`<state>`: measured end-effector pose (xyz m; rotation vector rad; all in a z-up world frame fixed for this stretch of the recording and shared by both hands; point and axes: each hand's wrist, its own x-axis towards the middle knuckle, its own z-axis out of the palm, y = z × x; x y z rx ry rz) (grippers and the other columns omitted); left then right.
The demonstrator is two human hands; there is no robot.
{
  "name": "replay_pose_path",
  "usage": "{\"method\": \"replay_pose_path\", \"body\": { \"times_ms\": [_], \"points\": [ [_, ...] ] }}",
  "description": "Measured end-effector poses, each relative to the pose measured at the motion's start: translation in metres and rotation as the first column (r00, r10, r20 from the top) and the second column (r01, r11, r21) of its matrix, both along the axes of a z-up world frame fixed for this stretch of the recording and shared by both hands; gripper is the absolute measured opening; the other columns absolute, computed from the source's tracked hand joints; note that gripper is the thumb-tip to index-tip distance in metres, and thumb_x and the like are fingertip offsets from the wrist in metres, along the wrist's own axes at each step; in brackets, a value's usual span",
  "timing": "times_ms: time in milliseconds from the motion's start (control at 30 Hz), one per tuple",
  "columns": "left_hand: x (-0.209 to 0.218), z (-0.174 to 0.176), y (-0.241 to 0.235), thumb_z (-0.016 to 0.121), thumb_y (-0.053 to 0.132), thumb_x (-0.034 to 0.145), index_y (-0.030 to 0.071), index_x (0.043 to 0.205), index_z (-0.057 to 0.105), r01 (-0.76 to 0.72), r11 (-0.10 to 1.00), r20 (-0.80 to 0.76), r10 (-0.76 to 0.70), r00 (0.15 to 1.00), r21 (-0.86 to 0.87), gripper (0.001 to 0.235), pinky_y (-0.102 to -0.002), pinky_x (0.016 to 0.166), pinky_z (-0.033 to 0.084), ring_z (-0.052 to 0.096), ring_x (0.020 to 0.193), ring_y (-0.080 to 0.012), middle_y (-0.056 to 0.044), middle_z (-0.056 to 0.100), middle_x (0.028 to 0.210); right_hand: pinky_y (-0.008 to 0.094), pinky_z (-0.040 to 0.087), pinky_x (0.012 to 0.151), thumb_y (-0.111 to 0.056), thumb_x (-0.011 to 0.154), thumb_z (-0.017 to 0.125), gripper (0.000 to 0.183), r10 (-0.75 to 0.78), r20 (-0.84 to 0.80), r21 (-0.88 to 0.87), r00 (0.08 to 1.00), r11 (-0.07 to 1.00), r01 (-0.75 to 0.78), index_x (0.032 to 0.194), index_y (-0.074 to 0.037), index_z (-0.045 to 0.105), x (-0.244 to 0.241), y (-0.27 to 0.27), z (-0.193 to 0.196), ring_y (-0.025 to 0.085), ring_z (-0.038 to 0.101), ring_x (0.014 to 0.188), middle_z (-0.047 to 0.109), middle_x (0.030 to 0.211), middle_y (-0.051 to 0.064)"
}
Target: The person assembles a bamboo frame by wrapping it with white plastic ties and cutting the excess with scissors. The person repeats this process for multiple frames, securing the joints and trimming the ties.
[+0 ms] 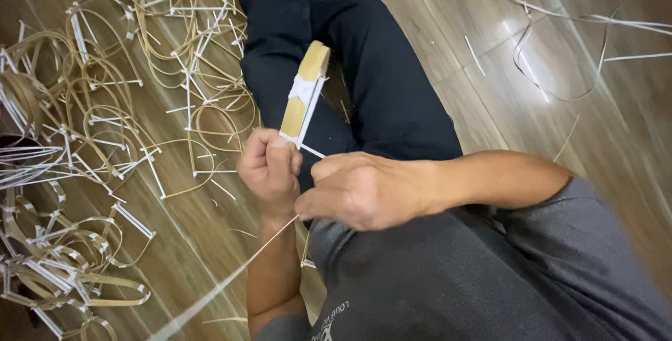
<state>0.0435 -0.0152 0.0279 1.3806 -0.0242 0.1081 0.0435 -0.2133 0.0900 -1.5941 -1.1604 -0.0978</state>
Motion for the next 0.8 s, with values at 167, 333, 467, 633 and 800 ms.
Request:
{"method": "replay_pose_path", "body": {
  "times_ms": [167, 333, 467, 633, 800],
  "points": [
    [-0.011, 0.000, 0.001, 0.055, 0.014, 0.107, 0.000, 0.089, 0.056, -0.001, 0.982, 0.105, -0.020, 0.994, 0.191, 0.023, -0.022, 0.052, 0.037, 0.048, 0.058, -0.0051, 0.000, 0.055, 0.067, 0.040, 0.046, 0.060, -0.006, 0.095, 0.072, 0.009, 0.049, 0.051, -0.055, 0.998, 0.997, -0.046, 0.102, -0.002, 0.070, 0.023, -0.008, -0.016, 0.025, 0.057, 0.067, 0.055, 0.073, 0.008],
    [-0.019, -0.001, 0.001, 0.056, 0.015, 0.107, -0.001, 0.089, 0.058, 0.013, 0.979, 0.124, -0.039, 0.992, 0.204, 0.024, -0.022, 0.054, 0.041, 0.052, 0.060, -0.0052, -0.001, 0.058, 0.068, 0.041, 0.045, 0.058, -0.006, 0.093, 0.071, 0.010, 0.099, 0.025, -0.043, 0.995, 0.994, -0.098, 0.102, -0.002, 0.071, 0.027, -0.013, -0.016, 0.028, 0.058, 0.067, 0.054, 0.073, 0.011],
    [-0.022, 0.003, 0.004, 0.058, 0.015, 0.105, -0.001, 0.089, 0.060, 0.050, 0.966, 0.144, -0.089, 0.986, 0.252, 0.022, -0.022, 0.056, 0.041, 0.052, 0.061, -0.0036, 0.000, 0.059, 0.068, 0.041, 0.047, 0.061, -0.008, 0.096, 0.072, 0.009, 0.112, 0.012, -0.019, 0.994, 0.994, -0.112, 0.103, -0.003, 0.069, 0.029, -0.016, -0.015, 0.029, 0.058, 0.069, 0.054, 0.076, 0.011],
    [-0.016, 0.002, 0.005, 0.064, 0.010, 0.100, 0.000, 0.087, 0.062, 0.044, 0.934, 0.143, -0.100, 0.985, 0.355, 0.017, -0.023, 0.059, 0.043, 0.053, 0.066, -0.0038, 0.000, 0.062, 0.072, 0.042, 0.047, 0.062, -0.009, 0.098, 0.072, 0.009, 0.101, 0.018, -0.030, 0.995, 0.995, -0.100, 0.102, -0.003, 0.068, 0.033, -0.015, -0.021, 0.029, 0.059, 0.071, 0.054, 0.076, 0.011],
    [0.009, -0.006, 0.012, 0.060, 0.009, 0.100, 0.005, 0.084, 0.057, -0.145, 0.927, 0.189, 0.083, 0.979, 0.347, 0.017, -0.022, 0.056, 0.039, 0.048, 0.062, -0.0050, 0.003, 0.055, 0.071, 0.043, 0.051, 0.066, -0.016, 0.094, 0.065, 0.017, 0.101, 0.024, -0.341, 0.995, 0.936, -0.087, 0.104, -0.003, 0.071, 0.023, -0.012, -0.028, 0.030, 0.064, 0.078, 0.059, 0.076, 0.013]
  ]
}}
